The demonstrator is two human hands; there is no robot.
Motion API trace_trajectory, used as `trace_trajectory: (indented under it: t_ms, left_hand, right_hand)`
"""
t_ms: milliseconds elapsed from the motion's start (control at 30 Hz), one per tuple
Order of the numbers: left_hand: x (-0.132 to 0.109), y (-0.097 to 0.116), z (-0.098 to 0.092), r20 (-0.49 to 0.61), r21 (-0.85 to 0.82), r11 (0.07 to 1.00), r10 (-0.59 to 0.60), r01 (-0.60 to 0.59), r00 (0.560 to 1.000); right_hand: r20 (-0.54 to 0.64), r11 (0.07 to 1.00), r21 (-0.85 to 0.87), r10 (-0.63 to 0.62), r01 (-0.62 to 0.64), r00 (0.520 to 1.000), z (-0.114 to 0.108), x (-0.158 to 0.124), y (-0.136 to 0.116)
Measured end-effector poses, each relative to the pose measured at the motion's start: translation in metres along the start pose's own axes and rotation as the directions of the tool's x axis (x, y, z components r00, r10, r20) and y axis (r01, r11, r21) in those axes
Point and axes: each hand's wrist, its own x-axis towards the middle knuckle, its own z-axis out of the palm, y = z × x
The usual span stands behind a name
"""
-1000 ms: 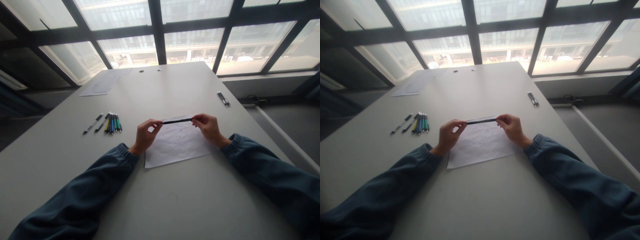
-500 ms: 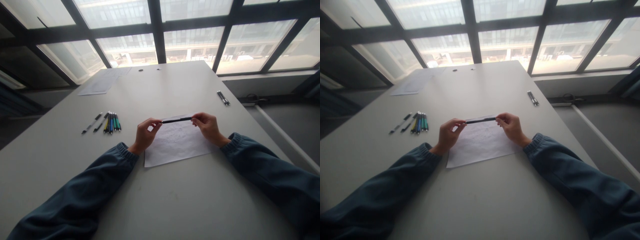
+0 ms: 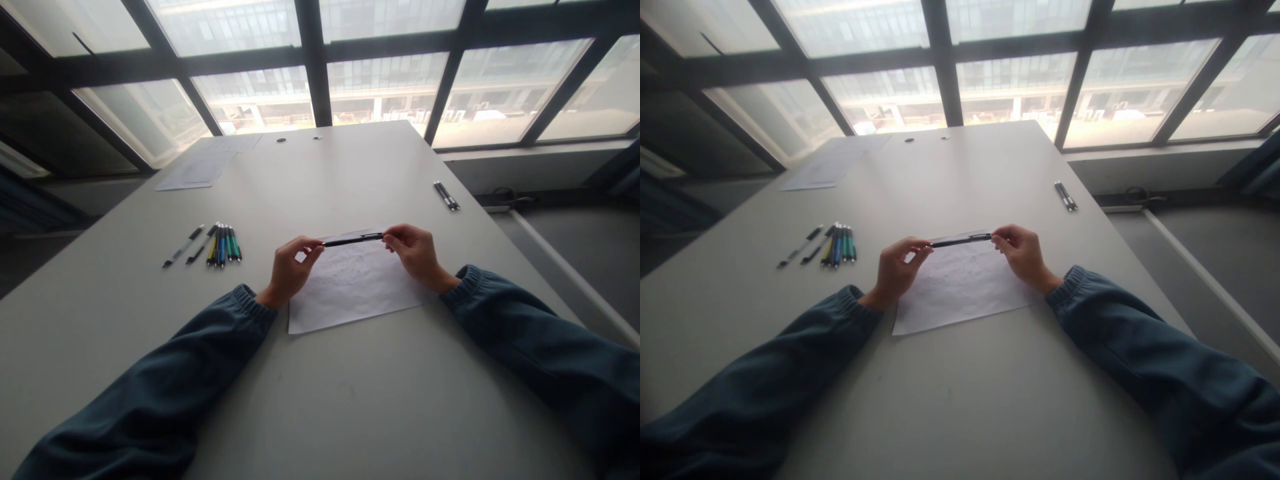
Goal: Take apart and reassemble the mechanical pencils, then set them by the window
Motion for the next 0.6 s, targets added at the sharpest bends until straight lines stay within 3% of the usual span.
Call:
trace_trajectory:
  t_ms: [600]
  left_hand:
    - [-0.0001, -0.0001, -0.0004, 0.009, -0.008, 1.000, -0.014, 0.015, 1.000]
  right_hand:
    - [0.005, 0.999, -0.028, -0.017, 0.017, 1.000, -0.0007, -0.0006, -0.0026]
